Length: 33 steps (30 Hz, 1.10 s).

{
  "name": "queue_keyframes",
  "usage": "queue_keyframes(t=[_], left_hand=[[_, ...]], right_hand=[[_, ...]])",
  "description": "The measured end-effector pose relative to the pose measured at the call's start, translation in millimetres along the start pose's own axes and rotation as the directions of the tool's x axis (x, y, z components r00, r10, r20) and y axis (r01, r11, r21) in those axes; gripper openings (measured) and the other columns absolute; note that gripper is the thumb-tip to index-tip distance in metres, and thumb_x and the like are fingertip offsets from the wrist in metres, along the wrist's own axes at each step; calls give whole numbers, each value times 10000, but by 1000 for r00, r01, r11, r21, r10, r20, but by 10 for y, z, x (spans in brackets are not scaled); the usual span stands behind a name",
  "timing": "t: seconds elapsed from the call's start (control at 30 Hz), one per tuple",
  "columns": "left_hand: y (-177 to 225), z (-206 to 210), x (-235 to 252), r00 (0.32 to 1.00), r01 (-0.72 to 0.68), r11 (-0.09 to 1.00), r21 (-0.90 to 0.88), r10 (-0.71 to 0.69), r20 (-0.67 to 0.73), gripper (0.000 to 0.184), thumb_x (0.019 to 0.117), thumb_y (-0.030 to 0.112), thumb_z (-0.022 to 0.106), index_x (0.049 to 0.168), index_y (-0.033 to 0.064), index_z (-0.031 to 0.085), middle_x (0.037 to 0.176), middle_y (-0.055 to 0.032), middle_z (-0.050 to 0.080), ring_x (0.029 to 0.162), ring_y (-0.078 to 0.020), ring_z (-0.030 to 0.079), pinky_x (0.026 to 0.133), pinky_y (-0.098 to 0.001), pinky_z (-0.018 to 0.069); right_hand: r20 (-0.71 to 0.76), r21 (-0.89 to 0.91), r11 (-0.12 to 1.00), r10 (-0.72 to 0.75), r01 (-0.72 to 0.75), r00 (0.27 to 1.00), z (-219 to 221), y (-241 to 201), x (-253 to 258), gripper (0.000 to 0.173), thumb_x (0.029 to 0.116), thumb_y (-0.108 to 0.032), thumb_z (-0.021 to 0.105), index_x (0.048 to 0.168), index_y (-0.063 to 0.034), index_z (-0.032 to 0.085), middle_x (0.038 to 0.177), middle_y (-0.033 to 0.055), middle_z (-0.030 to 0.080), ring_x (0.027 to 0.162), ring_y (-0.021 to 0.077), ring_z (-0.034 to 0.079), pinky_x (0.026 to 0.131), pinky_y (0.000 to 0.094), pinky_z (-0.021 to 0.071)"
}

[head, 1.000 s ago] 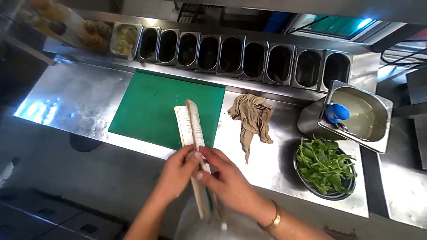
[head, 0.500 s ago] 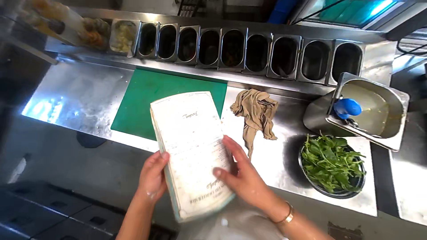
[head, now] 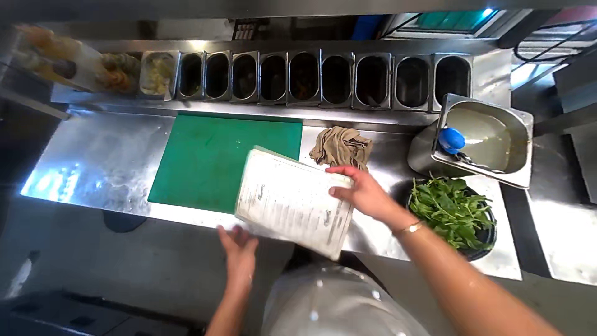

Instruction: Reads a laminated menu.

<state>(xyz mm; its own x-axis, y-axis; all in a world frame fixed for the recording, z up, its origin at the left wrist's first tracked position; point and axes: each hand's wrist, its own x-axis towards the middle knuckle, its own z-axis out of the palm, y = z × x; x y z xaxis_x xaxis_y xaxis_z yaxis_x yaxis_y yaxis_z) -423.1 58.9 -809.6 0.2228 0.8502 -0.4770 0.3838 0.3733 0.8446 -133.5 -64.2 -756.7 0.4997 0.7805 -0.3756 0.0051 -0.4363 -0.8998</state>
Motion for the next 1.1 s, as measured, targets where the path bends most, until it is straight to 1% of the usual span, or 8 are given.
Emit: queue_keyframes(t=[0.13,0.2,0.27,0.43,0.5,0.6,0.87,1.1], left_hand=[[556,-64,217,732,-679,560,475,570,373,889,921,462,674,1609,59,281,1625,-236,318,1503,-416,304,1203,-642,267],[995,-18,240,710,-697,506,509,387,588,653,959,450,666,1542,245,452,1338,-2,649,1221,-190,612,1031,-513,511],[1236,24,272,698,-568,742,357,204,687,230,1001,241,656,1223,185,668,941,-15,757,811,-139,735,725,-383,629],[1262,62,121,837,-210,958,-194,279,470,232,1053,101,469,1262,102,570,967,-108,739,798,-197,744,712,-383,647],[1202,149,76,880,-129,937,-324,259,398,248,1059,118,460,1296,118,534,1014,-117,732,851,-213,743,758,-409,642],[1120,228,82,908,-129,959,-252,217,359,302,1042,93,492,1342,119,506,1008,-116,740,828,-220,750,733,-398,648],[1099,126,-9,796,-247,899,-363,402,452,566,989,1,513,1488,229,377,1152,-104,719,939,-216,751,788,-381,649],[1177,89,-21,782,-269,883,-384,433,448,642,999,-10,508,1547,256,306,1217,-120,690,997,-248,739,810,-406,648]], right_hand=[[419,-334,902,-117,273,900,-314,-788,166,350,907,-9,724,1202,-197,731,1090,-14,746,873,103,709,785,364,607],[521,-357,861,-137,361,842,-268,-1142,204,360,891,1,739,1182,-211,747,1043,-26,750,831,91,697,742,352,595],[424,-320,853,-260,412,868,-287,-1336,211,390,888,-26,741,1241,-191,711,1041,-10,744,832,99,697,739,350,600],[-219,-66,940,-341,335,914,-573,-980,246,661,969,-451,651,1514,-143,440,1319,31,666,1146,142,674,951,361,592],[-138,224,962,-131,159,982,-353,-575,116,744,970,-569,589,1579,-234,324,1333,-1,633,1119,154,668,889,402,604],[67,567,819,61,-89,996,91,-139,-221,648,943,-753,465,1347,-262,591,1063,40,759,902,181,751,728,414,646],[-61,281,944,-160,171,985,102,-288,-344,633,902,-64,682,1466,-243,457,1110,34,738,847,176,755,657,315,655],[-102,315,917,-225,246,969,185,-351,-334,613,912,-29,632,1467,-225,462,1092,27,740,834,138,753,654,279,650]])
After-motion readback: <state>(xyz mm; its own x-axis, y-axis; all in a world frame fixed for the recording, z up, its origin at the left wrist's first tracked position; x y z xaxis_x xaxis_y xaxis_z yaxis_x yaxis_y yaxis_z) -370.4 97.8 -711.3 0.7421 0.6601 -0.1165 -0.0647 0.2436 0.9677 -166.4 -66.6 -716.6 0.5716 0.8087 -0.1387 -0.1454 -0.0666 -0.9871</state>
